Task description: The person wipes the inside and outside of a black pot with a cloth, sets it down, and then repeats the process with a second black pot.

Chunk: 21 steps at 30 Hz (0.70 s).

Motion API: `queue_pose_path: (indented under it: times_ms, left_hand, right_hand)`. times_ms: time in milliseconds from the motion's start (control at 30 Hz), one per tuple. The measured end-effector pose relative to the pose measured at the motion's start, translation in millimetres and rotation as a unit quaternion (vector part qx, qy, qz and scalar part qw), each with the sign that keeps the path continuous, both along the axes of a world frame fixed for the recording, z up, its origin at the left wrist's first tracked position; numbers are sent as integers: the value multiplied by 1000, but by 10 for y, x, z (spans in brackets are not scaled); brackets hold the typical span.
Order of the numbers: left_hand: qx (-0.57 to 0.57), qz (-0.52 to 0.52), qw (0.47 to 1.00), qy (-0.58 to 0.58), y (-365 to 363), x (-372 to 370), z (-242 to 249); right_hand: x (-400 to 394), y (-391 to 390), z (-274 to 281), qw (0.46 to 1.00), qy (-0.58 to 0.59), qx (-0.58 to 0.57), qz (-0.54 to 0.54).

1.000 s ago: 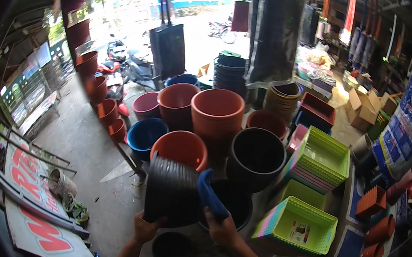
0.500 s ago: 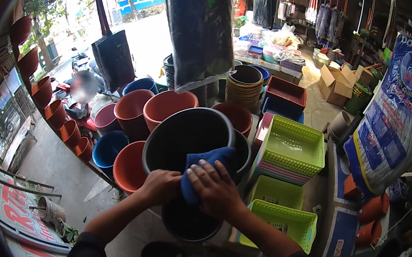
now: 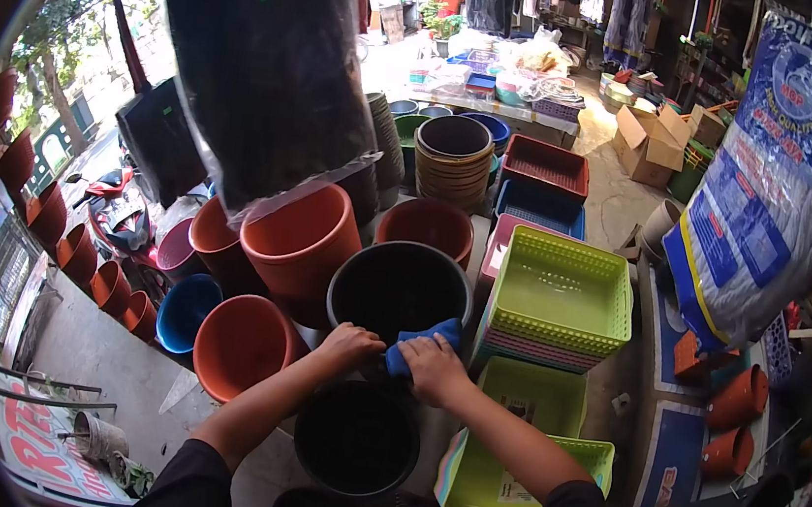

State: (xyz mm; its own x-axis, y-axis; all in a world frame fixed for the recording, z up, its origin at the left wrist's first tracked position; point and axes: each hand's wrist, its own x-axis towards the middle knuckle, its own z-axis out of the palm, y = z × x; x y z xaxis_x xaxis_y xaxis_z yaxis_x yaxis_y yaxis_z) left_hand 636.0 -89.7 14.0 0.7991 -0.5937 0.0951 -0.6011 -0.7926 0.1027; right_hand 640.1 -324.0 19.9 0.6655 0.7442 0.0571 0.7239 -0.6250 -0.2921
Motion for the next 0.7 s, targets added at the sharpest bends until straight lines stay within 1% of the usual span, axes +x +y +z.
queue_pose_path:
  times_ms: [33, 67, 100, 167, 233, 433, 500, 567, 600, 633, 700]
  left_hand:
    - [-1, -4, 1000, 2, -3, 31, -125]
    - [-7, -6, 999, 33, 6, 73, -239]
    - [-13, -7, 998, 63, -14, 111, -258]
    - [-19, -13, 996, 82, -11, 115, -322]
    - [-17, -8, 997, 72, -3, 88, -439]
    - [-19, 13, 998, 57, -43, 51, -556]
    - [-18, 20, 998, 49, -36, 49, -535]
    - [-24, 27, 999, 40, -36, 12, -481]
    - [-21, 43, 997, 62, -35, -5, -506]
    - [-24, 51, 997, 54, -36, -58, -490]
    - [-81, 74, 993, 35, -23, -185, -463]
  right_hand:
    - [38, -7, -97, 1000, 2, -1, -4]
    - [72, -16, -190, 1000, 23, -6, -5]
    - [115, -18, -236, 999, 43, -11, -6]
    - [162, 20, -360, 998, 62, -10, -4]
    - [192, 59, -396, 993, 105, -52, 8]
    - [214, 56, -435, 991, 111, -68, 24]
    - [230, 68, -430, 992, 101, -69, 29]
    - [244, 97, -411, 990, 116, -77, 29]
    - [247, 119, -371, 990, 107, -80, 35]
    - [250, 152, -322, 988, 121, -91, 35]
    - [254, 259, -211, 986, 124, -106, 46]
